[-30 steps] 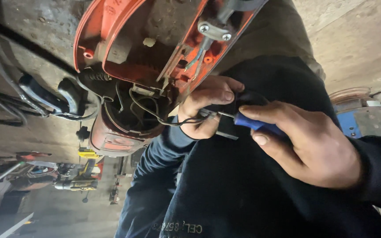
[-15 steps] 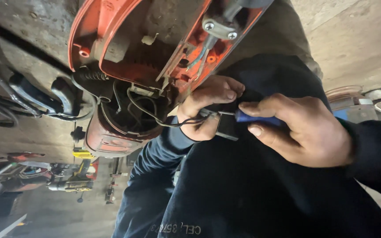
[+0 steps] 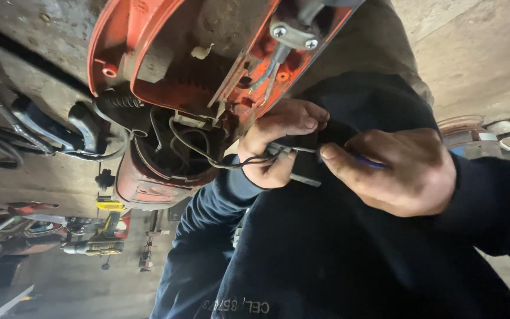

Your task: The person retrieves a screwdriver from a shelf and uses it to work on the internal components of a red power tool. They manipulate wires and small parts within the tool's housing, occasionally adjusting their grip and the tool's position.

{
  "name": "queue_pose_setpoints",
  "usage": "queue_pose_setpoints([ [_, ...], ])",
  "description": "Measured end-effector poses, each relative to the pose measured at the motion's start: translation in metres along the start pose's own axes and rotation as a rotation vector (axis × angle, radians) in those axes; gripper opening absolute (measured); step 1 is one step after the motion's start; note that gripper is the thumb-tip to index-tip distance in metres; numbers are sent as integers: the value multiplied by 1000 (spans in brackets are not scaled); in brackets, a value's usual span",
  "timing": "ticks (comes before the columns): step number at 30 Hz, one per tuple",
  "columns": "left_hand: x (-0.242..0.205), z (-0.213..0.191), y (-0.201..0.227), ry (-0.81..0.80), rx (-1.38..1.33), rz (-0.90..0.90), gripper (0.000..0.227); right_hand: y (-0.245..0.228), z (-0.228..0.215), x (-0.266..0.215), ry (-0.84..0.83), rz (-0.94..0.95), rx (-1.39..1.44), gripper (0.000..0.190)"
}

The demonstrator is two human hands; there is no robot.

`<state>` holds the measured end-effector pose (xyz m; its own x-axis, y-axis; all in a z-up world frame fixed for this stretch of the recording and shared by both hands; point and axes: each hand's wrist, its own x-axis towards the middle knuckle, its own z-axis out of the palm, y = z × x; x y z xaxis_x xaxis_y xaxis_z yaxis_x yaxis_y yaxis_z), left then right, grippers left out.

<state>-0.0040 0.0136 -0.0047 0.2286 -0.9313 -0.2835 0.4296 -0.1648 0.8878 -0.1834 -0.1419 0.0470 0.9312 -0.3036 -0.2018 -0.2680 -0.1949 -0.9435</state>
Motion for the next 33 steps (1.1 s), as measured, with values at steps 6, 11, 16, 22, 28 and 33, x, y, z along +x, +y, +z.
queue_pose_setpoints([
  [6,4,-9,1,-77,-16,6,47,-15,-5,11,-2,242,82,32],
  [11,12,-11,-4,-140,40,52,47,-23,-22,25,-324,849,257,40],
  [16,9,-11,-4,-132,62,47,44,-12,-19,28,-177,632,460,29],
  [22,10,-11,-5,-117,44,63,41,-18,-7,23,-52,461,349,24],
  [28,13,-10,-1,-76,66,82,38,-14,-2,26,42,323,292,24],
  [33,24,-16,-1,-140,95,149,39,-12,5,22,18,264,217,29],
])
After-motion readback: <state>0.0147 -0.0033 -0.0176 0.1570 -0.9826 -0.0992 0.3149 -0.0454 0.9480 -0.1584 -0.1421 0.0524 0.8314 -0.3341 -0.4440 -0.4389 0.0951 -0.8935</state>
